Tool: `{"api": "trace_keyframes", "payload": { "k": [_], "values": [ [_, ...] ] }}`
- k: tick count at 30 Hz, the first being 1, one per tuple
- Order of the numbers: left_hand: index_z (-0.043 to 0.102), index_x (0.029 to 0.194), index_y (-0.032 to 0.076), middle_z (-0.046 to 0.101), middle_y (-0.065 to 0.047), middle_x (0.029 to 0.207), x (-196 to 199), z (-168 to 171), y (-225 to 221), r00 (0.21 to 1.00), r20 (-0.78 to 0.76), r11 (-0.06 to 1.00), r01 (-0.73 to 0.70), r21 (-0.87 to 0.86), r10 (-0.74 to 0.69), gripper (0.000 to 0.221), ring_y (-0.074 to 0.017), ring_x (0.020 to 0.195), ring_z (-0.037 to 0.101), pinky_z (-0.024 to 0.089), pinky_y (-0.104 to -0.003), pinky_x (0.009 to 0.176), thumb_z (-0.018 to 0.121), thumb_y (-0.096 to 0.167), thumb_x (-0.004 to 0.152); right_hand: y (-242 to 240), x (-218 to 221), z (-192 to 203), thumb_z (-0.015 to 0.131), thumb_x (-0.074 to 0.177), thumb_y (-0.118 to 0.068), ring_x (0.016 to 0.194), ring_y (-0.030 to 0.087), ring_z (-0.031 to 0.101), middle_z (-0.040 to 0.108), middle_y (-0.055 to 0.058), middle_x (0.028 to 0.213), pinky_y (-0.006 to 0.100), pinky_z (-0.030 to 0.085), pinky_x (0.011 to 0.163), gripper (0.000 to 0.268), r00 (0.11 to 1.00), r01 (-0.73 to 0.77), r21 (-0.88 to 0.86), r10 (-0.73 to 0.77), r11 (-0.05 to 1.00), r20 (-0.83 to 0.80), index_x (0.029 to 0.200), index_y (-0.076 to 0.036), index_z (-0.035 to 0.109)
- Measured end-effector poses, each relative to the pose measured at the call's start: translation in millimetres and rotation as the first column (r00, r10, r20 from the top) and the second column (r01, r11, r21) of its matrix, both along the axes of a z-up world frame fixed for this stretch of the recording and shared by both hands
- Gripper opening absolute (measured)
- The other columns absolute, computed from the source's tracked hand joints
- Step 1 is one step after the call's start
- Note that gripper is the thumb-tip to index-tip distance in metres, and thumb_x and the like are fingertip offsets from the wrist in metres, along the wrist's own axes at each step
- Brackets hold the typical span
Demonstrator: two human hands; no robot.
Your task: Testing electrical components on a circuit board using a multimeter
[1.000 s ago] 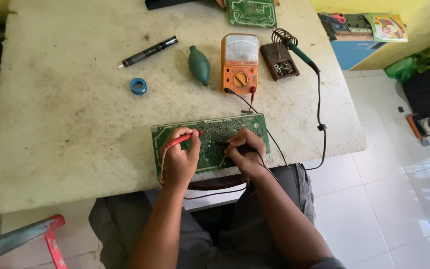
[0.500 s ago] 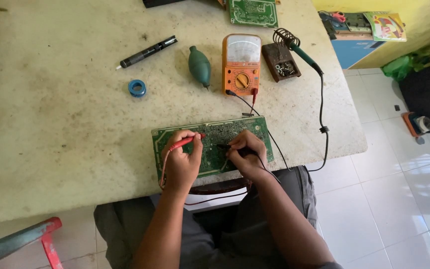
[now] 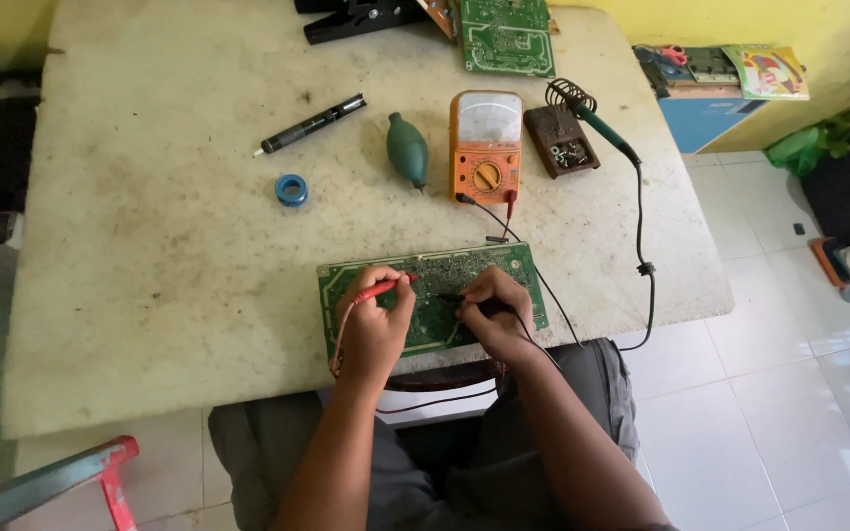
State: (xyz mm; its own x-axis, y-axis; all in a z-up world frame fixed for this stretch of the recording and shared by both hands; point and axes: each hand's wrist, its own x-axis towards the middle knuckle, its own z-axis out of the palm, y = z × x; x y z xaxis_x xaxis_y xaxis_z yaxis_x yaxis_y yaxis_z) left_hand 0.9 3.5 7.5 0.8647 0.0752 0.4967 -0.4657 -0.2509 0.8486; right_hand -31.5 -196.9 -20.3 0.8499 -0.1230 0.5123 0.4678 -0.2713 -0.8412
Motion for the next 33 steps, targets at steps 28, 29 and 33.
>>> {"api": "trace_keyframes", "payload": {
  "k": [28,29,33],
  "values": [
    [0.069,0.087,0.008,0.078,-0.013,0.081,-5,-14,-2,0.996,0.074,0.998,-0.055,-0.016,0.056,0.009,-0.0317,0.078,0.077,0.06,-0.035,0.071,0.076,0.001,0.087,0,-9,-8,0.074,0.074,0.007,0.074,0.034,0.072,0.072,0.016,0.08,0.038,0.053,0.07,0.016,1.0,-0.01,-0.062,0.009,0.998,-0.016,0.077,-0.005,0.064],
    [0.069,0.086,0.007,0.078,-0.014,0.081,-3,-13,-2,0.995,0.09,0.997,-0.038,-0.072,0.044,0.01,-0.0316,0.077,0.077,0.06,-0.035,0.071,0.076,0.0,0.087,0,-6,-7,0.074,0.074,0.007,0.074,0.033,0.072,0.072,0.016,0.08,0.038,0.053,0.07,0.015,1.0,-0.012,-0.059,0.011,0.998,-0.013,0.077,-0.004,0.064],
    [0.07,0.085,0.006,0.078,-0.014,0.08,1,-13,-4,0.99,0.137,0.995,0.001,-0.103,0.014,0.01,-0.0329,0.076,0.078,0.061,-0.036,0.069,0.078,0.0,0.085,-3,-1,-6,0.074,0.076,0.006,0.075,0.031,0.073,0.073,0.015,0.083,0.038,0.053,0.071,0.015,0.999,-0.033,-0.091,0.032,0.995,-0.016,0.079,-0.005,0.064]
  ]
}}
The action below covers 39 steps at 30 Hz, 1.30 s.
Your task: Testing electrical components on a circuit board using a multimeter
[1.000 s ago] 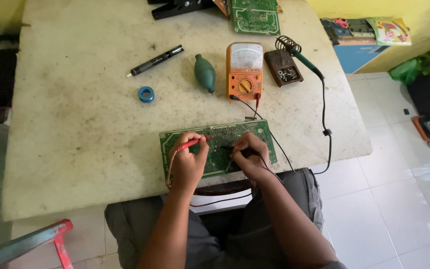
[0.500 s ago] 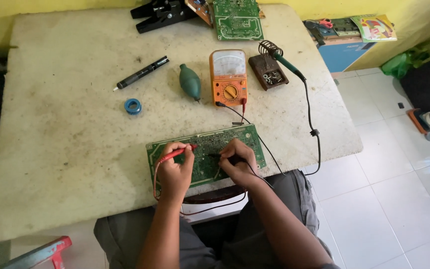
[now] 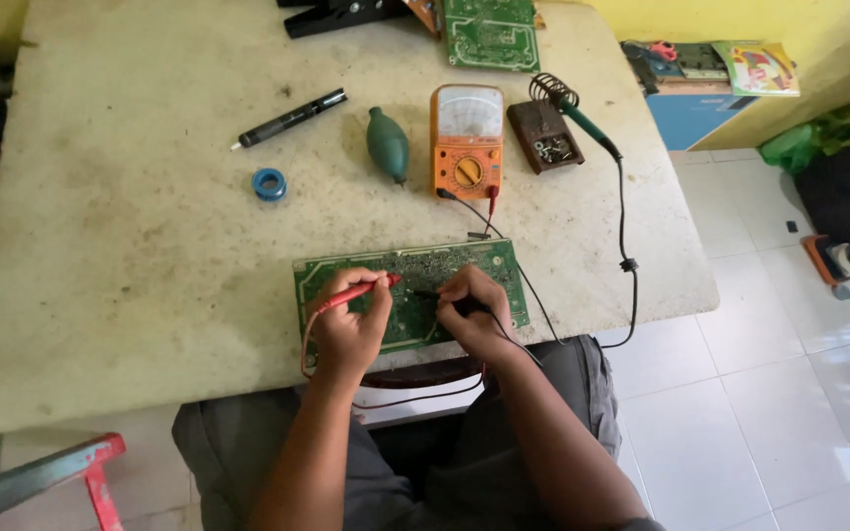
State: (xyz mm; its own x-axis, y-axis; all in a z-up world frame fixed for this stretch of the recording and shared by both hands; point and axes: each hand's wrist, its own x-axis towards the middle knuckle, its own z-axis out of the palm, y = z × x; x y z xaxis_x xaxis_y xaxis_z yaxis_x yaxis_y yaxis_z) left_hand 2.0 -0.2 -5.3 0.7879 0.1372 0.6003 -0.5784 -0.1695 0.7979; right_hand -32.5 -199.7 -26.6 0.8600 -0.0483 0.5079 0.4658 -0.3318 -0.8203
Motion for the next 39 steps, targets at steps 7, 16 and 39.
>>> {"api": "trace_keyframes", "payload": {
  "k": [7,16,39],
  "values": [
    [0.07,0.086,0.005,0.077,-0.017,0.08,-6,2,4,0.997,-0.076,0.999,0.029,0.033,-0.026,0.008,-0.0373,0.08,0.077,0.061,-0.04,0.071,0.076,0.0,0.085,-1,-2,1,0.072,0.075,0.007,0.075,0.03,0.072,0.073,0.015,0.081,0.037,0.052,0.069,0.015,1.0,0.008,0.004,-0.008,1.0,-0.004,0.078,-0.005,0.064],
    [0.07,0.087,0.003,0.076,-0.019,0.081,-8,5,3,0.991,-0.114,0.997,0.071,0.036,-0.067,0.006,-0.0389,0.08,0.077,0.06,-0.04,0.072,0.075,0.001,0.087,0,-3,3,0.072,0.075,0.007,0.073,0.028,0.071,0.073,0.014,0.081,0.036,0.051,0.068,0.015,0.999,0.024,0.014,-0.024,1.0,-0.022,0.078,-0.006,0.063],
    [0.068,0.087,0.001,0.076,-0.021,0.08,-8,5,5,0.996,-0.079,0.997,0.056,0.053,-0.051,0.007,-0.0393,0.078,0.077,0.061,-0.041,0.071,0.074,-0.003,0.087,2,-3,-2,0.075,0.07,0.013,0.064,0.025,0.07,0.072,0.017,0.077,0.033,0.055,0.061,0.017,0.999,0.037,0.132,-0.041,0.991,0.03,0.072,0.0,0.064]
  ]
}}
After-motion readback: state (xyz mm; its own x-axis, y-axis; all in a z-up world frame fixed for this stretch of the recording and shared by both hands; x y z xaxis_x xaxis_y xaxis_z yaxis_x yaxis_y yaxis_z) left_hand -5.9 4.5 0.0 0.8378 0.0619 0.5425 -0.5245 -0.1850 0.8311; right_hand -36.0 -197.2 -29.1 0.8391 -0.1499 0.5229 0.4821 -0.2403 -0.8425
